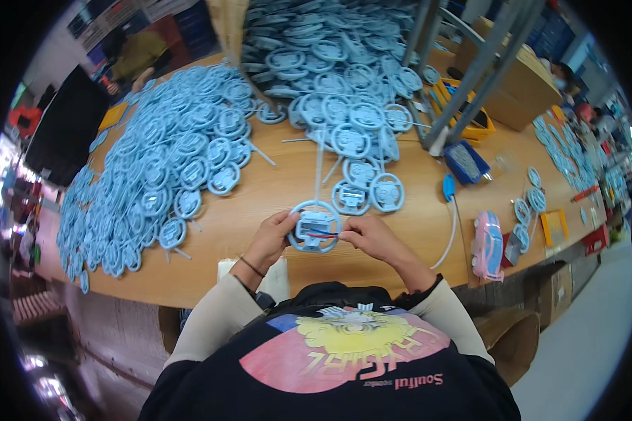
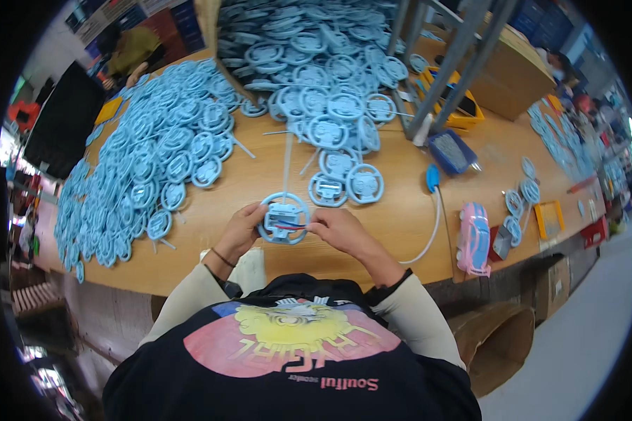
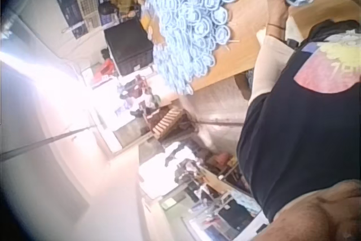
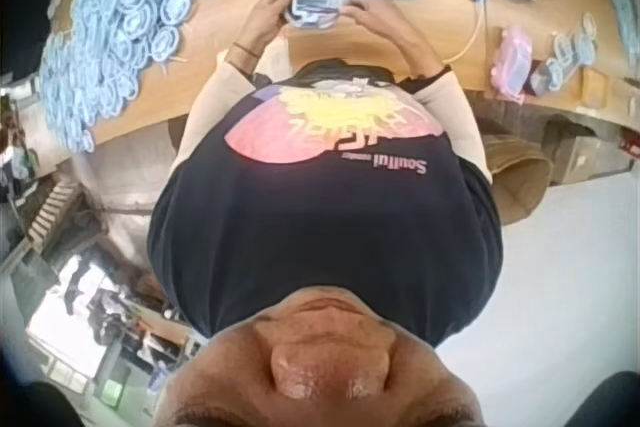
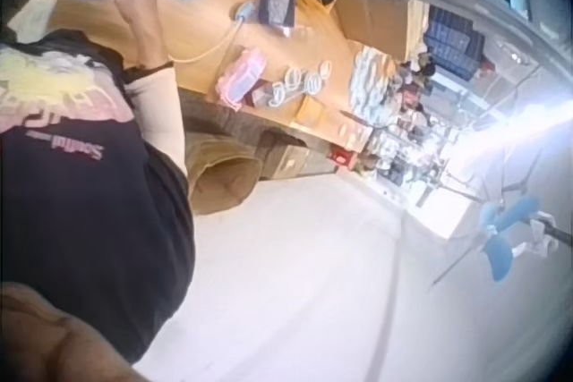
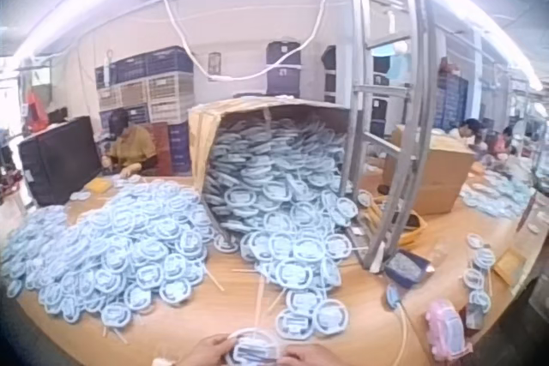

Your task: The person assembles small blue circular electronic devices by inserting wires into the central housing and attaching a white stick. They repeatedly pick up components from a large pile on the table, connect the wires, and place the finished units back onto the table.

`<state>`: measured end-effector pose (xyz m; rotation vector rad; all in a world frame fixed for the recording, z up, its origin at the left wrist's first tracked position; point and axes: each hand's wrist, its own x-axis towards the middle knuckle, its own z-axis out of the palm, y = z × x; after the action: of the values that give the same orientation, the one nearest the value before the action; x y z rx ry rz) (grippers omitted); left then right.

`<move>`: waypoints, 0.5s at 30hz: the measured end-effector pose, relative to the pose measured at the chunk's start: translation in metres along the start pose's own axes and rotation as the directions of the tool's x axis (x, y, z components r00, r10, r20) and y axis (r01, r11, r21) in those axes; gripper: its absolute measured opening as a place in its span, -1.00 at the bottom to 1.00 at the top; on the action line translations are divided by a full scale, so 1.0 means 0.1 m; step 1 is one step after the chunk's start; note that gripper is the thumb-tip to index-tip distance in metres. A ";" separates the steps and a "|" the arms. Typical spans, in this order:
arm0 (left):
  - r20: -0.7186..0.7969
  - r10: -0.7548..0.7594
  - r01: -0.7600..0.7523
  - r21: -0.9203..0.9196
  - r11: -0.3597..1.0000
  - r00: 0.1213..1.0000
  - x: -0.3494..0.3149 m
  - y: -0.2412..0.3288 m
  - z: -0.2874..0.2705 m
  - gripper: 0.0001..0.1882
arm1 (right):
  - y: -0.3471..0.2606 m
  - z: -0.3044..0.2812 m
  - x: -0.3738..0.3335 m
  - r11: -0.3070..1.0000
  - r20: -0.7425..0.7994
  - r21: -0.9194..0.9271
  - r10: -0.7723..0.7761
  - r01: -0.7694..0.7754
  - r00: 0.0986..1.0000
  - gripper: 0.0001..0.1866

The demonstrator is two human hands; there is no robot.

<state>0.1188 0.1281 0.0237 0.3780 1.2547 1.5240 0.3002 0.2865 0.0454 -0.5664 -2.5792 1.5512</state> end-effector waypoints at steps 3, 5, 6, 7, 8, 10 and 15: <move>0.083 -0.009 0.015 -0.083 0.996 0.997 0.00 -0.10 -0.08 -0.69 | 0.00 0.02 0.03 0.995 -0.035 -0.072 -0.075 0.072 0.997 -0.77; 0.124 -0.042 0.061 -0.149 0.987 0.991 -0.02 -0.08 -0.04 -0.64 | 0.01 0.06 0.02 0.999 -0.025 -0.019 -0.041 0.040 0.999 -0.76; 0.132 -0.086 0.111 -0.199 0.974 0.988 -0.02 -0.06 0.02 -0.61 | 0.01 0.07 0.03 0.999 -0.011 0.012 -0.038 0.038 0.999 -0.76; 0.140 -0.128 0.160 -0.248 0.956 0.982 -0.03 -0.05 0.07 -0.58 | 0.03 0.08 0.02 1.000 -0.011 0.020 -0.017 0.017 1.000 -0.76; 0.147 -0.170 0.207 -0.296 0.932 0.974 -0.02 -0.05 0.11 -0.56 | 0.07 0.09 0.00 1.000 -0.009 0.027 0.003 -0.003 1.000 -0.76; 0.156 -0.153 0.194 -0.303 0.933 0.976 0.00 -0.11 0.08 -0.53 | 0.07 0.11 0.00 1.000 -0.007 0.026 0.014 -0.014 1.000 -0.76; 0.138 -0.154 0.189 -0.290 0.938 0.978 0.03 -0.25 -0.03 -0.51 | 0.14 0.21 0.05 0.999 -0.029 -0.036 -0.007 0.006 1.000 -0.76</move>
<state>0.1280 0.1260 0.0004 0.1475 0.9226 1.4929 0.2937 0.2770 0.0223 -0.5793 -2.5893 1.4865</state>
